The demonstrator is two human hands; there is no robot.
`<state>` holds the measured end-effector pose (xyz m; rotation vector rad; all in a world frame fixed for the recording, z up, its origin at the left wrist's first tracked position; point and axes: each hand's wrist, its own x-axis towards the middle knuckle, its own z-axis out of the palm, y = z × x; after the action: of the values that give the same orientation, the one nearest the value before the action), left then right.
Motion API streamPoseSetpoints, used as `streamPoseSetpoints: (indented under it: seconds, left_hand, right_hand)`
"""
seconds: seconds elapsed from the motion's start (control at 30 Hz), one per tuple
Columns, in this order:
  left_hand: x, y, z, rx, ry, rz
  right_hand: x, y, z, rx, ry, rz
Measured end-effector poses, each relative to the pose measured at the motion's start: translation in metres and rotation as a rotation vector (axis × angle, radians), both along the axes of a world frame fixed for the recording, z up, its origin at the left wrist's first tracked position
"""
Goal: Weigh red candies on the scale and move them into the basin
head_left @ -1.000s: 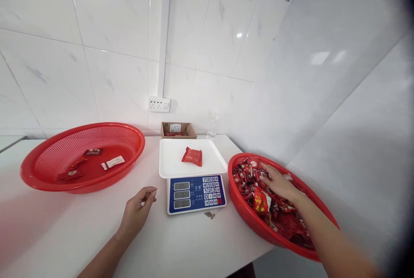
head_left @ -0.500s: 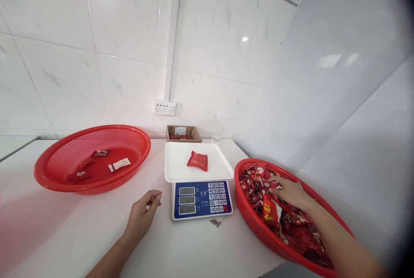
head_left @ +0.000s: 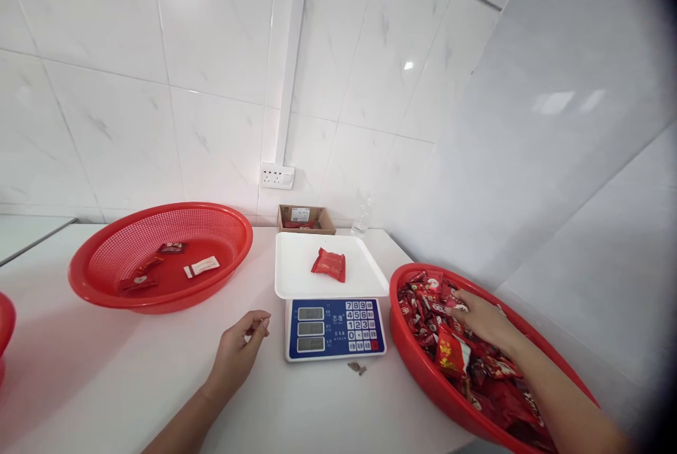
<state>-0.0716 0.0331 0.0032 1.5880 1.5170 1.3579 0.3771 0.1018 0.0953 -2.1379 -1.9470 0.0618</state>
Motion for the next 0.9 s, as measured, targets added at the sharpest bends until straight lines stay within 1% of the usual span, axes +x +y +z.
streamPoseSetpoints:
  seconds: [0.13,0.27,0.37,0.53,0.7,0.83,0.9]
  left_hand:
    - [-0.001,-0.001,0.000,-0.004,0.006,-0.009]
    - [-0.001,0.000,0.000,-0.005,0.008,-0.015]
    - [-0.001,0.001,-0.001,-0.014,0.015,-0.015]
    - [0.000,0.000,0.000,-0.011,0.019,-0.018]
    - [0.000,0.000,0.001,-0.002,0.020,-0.019]
    - [0.000,0.001,0.001,-0.019,0.014,-0.023]
    - [0.000,0.001,-0.001,-0.023,0.009,-0.028]
  right_hand:
    - [-0.002,0.003,-0.007,-0.106,0.015,0.039]
    - [-0.001,0.006,-0.019,-0.141,0.013,-0.002]
    - [0.000,0.006,-0.024,-0.156,0.017,-0.008]
    - [0.001,0.005,-0.021,-0.176,0.022,0.018]
    - [-0.005,0.006,-0.019,-0.162,0.004,0.025]
    - [-0.005,0.007,-0.021,-0.115,-0.018,-0.015]
    - [-0.003,0.008,-0.018,-0.062,-0.026,-0.032]
